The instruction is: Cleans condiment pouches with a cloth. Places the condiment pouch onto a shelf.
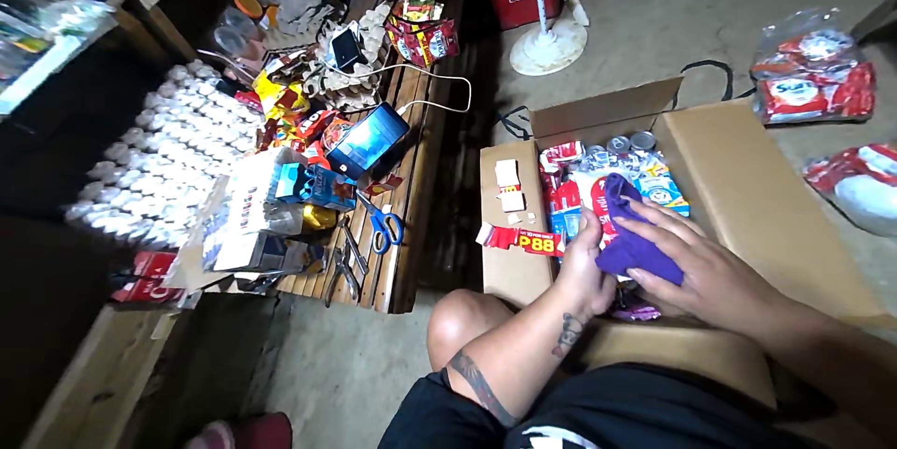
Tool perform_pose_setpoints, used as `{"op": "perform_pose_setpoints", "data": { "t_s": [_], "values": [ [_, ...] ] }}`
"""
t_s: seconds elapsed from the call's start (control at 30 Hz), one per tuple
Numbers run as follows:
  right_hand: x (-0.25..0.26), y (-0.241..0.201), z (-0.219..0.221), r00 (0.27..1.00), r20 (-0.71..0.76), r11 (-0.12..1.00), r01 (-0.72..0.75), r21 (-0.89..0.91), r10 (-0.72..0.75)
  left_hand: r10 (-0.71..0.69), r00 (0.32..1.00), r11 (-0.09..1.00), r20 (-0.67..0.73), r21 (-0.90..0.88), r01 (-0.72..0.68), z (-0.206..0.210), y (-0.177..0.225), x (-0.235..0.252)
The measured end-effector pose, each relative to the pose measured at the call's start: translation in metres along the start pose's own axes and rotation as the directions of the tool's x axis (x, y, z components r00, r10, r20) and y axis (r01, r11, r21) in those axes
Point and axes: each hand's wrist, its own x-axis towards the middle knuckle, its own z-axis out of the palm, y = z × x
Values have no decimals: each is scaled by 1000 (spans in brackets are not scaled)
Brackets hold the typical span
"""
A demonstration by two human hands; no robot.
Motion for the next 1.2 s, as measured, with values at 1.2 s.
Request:
{"op": "perform_pose_setpoints", "data": {
  "t_s": [1.2],
  "values": [
    [1, 13, -3, 987, -17, 981, -159, 113, 162, -44, 999, 997, 15, 64, 43, 8, 1, -4]
  ]
}}
